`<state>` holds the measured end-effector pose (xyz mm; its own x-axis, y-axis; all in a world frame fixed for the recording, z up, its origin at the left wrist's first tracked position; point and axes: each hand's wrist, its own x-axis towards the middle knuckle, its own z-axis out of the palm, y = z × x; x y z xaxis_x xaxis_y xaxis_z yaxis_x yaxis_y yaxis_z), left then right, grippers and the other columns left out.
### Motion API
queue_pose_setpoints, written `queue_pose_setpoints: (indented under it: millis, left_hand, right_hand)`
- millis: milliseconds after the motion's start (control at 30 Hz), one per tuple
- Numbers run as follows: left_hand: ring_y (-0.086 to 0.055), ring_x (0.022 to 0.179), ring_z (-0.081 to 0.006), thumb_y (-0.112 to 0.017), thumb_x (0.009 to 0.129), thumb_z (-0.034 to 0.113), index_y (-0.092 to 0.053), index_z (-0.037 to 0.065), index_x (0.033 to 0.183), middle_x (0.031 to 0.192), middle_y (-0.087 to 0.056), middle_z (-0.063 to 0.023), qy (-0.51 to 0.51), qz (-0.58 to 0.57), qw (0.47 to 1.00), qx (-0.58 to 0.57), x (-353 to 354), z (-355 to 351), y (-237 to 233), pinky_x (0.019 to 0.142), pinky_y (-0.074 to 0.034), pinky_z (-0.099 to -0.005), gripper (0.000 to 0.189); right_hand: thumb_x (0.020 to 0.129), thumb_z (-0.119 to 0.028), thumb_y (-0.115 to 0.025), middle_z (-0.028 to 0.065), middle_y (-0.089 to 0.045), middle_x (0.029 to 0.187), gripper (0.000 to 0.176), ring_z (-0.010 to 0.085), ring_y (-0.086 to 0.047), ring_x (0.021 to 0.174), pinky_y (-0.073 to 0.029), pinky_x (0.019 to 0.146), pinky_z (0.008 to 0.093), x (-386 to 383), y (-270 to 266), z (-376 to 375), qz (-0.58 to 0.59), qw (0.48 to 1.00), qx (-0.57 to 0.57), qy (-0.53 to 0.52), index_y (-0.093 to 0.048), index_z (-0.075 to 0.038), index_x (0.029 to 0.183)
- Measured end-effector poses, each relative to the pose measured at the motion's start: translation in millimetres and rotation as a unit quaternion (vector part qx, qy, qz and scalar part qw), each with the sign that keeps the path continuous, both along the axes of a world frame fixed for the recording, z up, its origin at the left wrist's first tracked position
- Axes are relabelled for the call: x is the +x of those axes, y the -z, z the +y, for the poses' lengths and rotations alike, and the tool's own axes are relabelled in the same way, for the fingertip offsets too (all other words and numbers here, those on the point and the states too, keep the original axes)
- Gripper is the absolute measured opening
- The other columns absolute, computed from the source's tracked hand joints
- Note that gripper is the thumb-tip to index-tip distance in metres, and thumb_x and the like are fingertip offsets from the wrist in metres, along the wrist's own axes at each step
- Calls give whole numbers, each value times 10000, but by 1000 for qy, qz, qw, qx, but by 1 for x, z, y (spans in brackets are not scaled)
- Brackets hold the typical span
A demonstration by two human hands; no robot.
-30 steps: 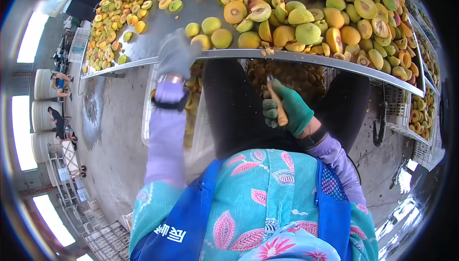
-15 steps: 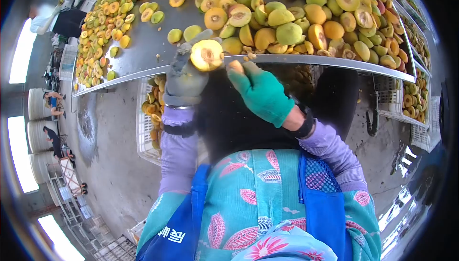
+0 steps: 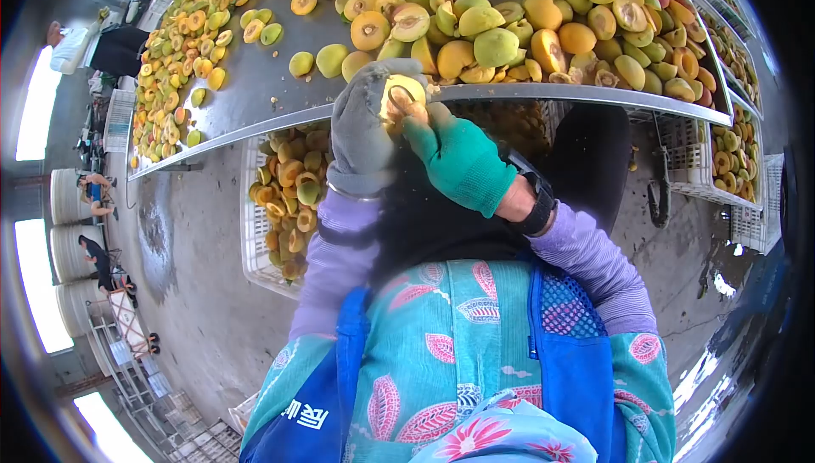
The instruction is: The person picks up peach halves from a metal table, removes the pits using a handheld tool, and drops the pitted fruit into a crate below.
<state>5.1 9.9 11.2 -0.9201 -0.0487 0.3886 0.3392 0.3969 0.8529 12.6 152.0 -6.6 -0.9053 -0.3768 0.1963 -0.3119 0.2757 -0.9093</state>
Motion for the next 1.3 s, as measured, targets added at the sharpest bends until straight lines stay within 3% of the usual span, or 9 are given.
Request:
queue_pose_setpoints:
  millis: [267, 333, 400, 433, 567, 733, 833, 967, 1300]
  left_hand:
    - [-609, 976, -170, -545, 897, 168, -618, -12, 1076, 1019, -637, -144, -20, 18, 970, 241, 14, 40, -28, 780, -509, -312, 264]
    - [-601, 894, -206, -494, 946, 121, -518, -39, 1188, 1014, -615, -119, -97, 107, 988, -53, 12, 2, 36, 799, -498, -310, 291]
    - [-603, 880, -214, -549, 893, 98, -610, -14, 1065, 990, -636, -116, -108, 119, 891, -424, 13, -11, 17, 749, -494, -312, 215]
    - [-614, 810, -186, -575, 855, 110, -661, -11, 935, 879, -657, -114, -43, -159, 978, -127, 4, -1, -5, 689, -490, -303, 169]
    - [-618, 796, -208, -548, 816, 72, -648, 20, 1055, 944, -647, -108, 231, 76, 944, -225, -24, -3, -27, 673, -499, -319, 264]
    - [-592, 876, -134, -479, 968, 213, -601, 10, 1116, 992, -640, -71, -78, -3, 989, 127, -15, 25, 9, 779, -472, -235, 279]
    - [-569, 786, -108, -530, 947, 219, -642, -2, 993, 892, -640, -46, 80, -197, 977, 31, -35, 3, -7, 678, -451, -217, 252]
    - [-550, 687, -80, -542, 941, 194, -653, -3, 916, 782, -633, -17, 58, -128, 988, 68, -43, 18, -11, 622, -421, -192, 227]
    - [-473, 654, -27, -533, 953, 221, -647, 12, 966, 817, -612, 3, 45, -66, 981, 178, -63, 32, -11, 562, -357, -178, 238]
  right_hand:
    - [980, -304, -465, 146, -552, 647, 279, 263, -541, 506, -406, 473, 377, 20, 9, -5, -105, 971, -214, 8, -548, -45, 915]
    - [947, -288, -454, 86, -548, 670, 271, 192, -529, 534, -415, 481, 323, 22, 4, -1, -200, 959, -198, -18, -570, -43, 928]
    - [857, -205, -509, 123, -578, 731, 262, 241, -540, 590, -442, 531, 359, 28, 46, -17, 223, 974, -28, 1, -586, 14, 980]
    - [813, -163, -536, 141, -592, 761, 288, 265, -546, 617, -456, 556, 377, 22, 72, -20, 416, 908, 49, 27, -593, 43, 1006]
    - [969, -463, -426, 83, -589, 634, 418, 188, -586, 559, -436, 487, 355, 27, -43, 32, -419, 874, -234, -76, -626, -97, 984]
    - [913, -570, -451, 29, -500, 521, 470, 144, -422, 347, -331, 335, 281, 18, -29, 10, -474, 769, -423, -70, -575, -135, 788]
    - [918, -578, -430, 27, -489, 509, 485, 151, -404, 327, -311, 311, 291, 24, -38, 34, -451, 860, -232, -62, -565, -137, 770]
    - [925, -605, -380, 29, -481, 505, 537, 150, -414, 328, -318, 310, 293, 17, -32, 10, -514, 746, -416, -84, -538, -125, 743]
    - [963, -538, -358, 26, -476, 516, 499, 134, -455, 350, -395, 325, 276, -9, -35, 13, -319, 899, -300, 2, -563, -100, 837]
